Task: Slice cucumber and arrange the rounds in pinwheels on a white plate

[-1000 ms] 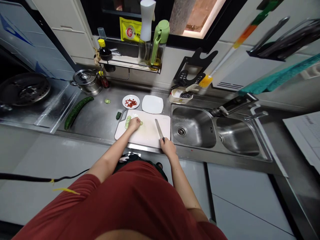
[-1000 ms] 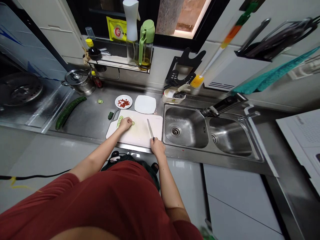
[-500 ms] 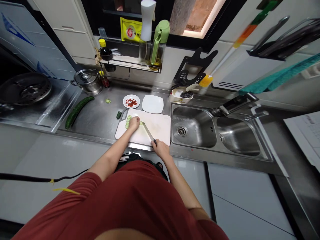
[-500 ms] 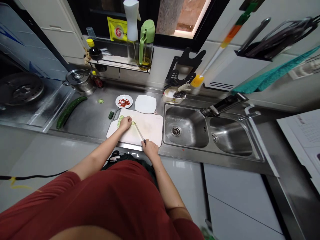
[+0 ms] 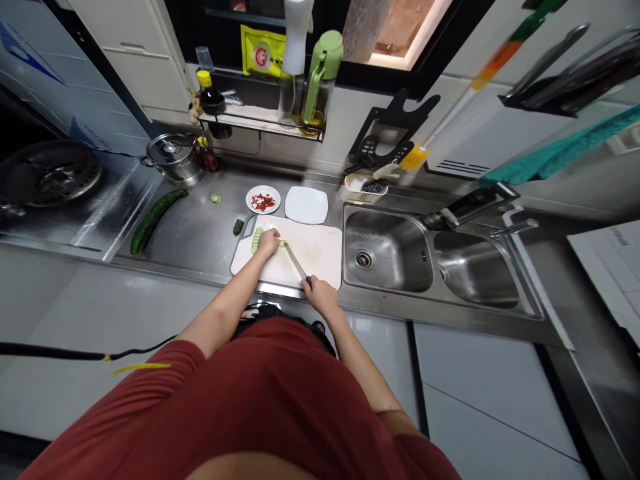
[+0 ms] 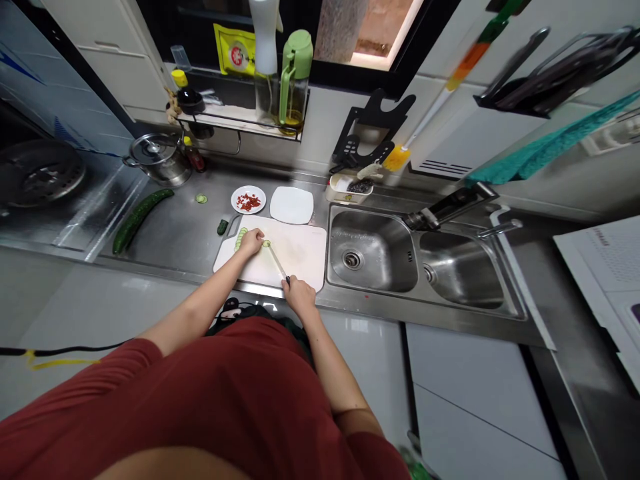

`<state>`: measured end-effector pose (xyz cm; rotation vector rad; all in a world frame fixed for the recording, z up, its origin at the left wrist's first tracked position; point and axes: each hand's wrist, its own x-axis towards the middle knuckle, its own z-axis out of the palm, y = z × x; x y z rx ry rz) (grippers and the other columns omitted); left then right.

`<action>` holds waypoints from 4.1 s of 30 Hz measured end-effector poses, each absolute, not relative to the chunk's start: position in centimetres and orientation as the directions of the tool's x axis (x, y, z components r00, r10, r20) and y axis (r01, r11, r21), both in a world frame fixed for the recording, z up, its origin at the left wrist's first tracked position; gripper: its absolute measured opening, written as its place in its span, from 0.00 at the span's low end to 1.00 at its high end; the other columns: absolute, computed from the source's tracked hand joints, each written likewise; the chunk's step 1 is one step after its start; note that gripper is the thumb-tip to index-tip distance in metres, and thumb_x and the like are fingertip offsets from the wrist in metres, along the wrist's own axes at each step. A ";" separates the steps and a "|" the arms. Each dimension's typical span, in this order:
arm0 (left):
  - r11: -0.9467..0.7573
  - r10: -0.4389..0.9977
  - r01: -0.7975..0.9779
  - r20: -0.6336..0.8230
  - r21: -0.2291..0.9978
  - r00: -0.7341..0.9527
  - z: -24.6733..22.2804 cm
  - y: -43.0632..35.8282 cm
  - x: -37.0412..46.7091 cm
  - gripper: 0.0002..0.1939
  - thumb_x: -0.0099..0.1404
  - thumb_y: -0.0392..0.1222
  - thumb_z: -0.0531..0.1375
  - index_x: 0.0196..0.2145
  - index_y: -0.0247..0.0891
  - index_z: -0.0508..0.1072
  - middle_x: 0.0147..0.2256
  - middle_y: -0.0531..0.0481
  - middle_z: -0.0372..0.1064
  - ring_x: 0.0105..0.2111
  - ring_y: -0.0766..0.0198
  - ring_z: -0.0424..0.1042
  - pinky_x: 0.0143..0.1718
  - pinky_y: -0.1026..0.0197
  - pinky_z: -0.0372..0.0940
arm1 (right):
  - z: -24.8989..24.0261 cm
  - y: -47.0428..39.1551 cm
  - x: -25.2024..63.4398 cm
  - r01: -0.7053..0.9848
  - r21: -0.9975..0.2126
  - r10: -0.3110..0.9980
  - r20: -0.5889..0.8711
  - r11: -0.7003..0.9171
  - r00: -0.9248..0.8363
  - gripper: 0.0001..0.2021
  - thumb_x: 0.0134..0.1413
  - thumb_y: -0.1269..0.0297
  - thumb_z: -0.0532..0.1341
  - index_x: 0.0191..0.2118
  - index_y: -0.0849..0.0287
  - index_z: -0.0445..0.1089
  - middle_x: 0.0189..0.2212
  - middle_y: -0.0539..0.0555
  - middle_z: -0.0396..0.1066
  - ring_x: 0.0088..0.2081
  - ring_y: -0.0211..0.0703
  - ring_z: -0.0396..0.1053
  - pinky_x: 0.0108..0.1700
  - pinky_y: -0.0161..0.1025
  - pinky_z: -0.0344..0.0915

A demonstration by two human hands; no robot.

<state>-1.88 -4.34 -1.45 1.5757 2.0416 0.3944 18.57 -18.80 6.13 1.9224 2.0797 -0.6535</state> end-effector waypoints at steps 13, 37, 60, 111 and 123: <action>0.299 0.950 0.785 -0.249 0.543 -0.189 -1.8 -4.0 -2.0 0.10 0.57 0.34 0.60 0.37 0.42 0.74 0.37 0.51 0.74 0.40 0.62 0.70 0.42 0.63 0.60 | 6.0 -18.8 18.4 0.988 -0.150 0.875 -0.473 0.039 -0.107 0.22 0.66 0.49 0.43 0.49 0.58 0.65 0.41 0.60 0.73 0.44 0.49 0.71 0.44 0.40 0.61; 0.320 0.942 0.785 -0.264 0.531 -0.205 -1.2 -3.9 -1.9 0.08 0.57 0.35 0.59 0.35 0.43 0.73 0.36 0.51 0.74 0.40 0.62 0.70 0.41 0.64 0.61 | 5.9 -16.8 17.1 0.983 -0.175 0.853 -0.505 0.047 -0.131 0.19 0.65 0.55 0.46 0.48 0.60 0.67 0.41 0.62 0.74 0.44 0.50 0.72 0.43 0.42 0.63; 0.321 0.941 0.774 -0.274 0.546 -0.197 -1.8 -3.5 -2.2 0.08 0.57 0.35 0.60 0.35 0.44 0.73 0.37 0.52 0.74 0.41 0.63 0.69 0.42 0.64 0.60 | 6.7 -16.5 17.0 0.985 -0.160 0.841 -0.524 0.058 -0.135 0.20 0.65 0.55 0.46 0.49 0.61 0.68 0.43 0.62 0.73 0.45 0.51 0.71 0.44 0.42 0.63; 0.331 0.937 0.767 -0.284 0.550 -0.201 -2.3 -3.1 -2.4 0.10 0.53 0.35 0.62 0.35 0.42 0.74 0.35 0.51 0.74 0.39 0.62 0.70 0.40 0.64 0.60 | 6.1 -18.7 19.1 0.985 -0.167 0.835 -0.535 0.045 -0.129 0.20 0.64 0.54 0.45 0.47 0.60 0.67 0.41 0.62 0.73 0.44 0.52 0.72 0.43 0.43 0.63; 0.303 0.948 0.765 -0.259 0.568 -0.183 -1.8 -3.4 -2.3 0.08 0.54 0.34 0.61 0.34 0.40 0.74 0.34 0.50 0.73 0.37 0.61 0.70 0.41 0.62 0.60 | 6.1 -18.6 19.0 0.985 -0.169 0.824 -0.554 0.024 -0.115 0.20 0.65 0.53 0.45 0.48 0.60 0.67 0.43 0.62 0.73 0.45 0.51 0.71 0.44 0.42 0.62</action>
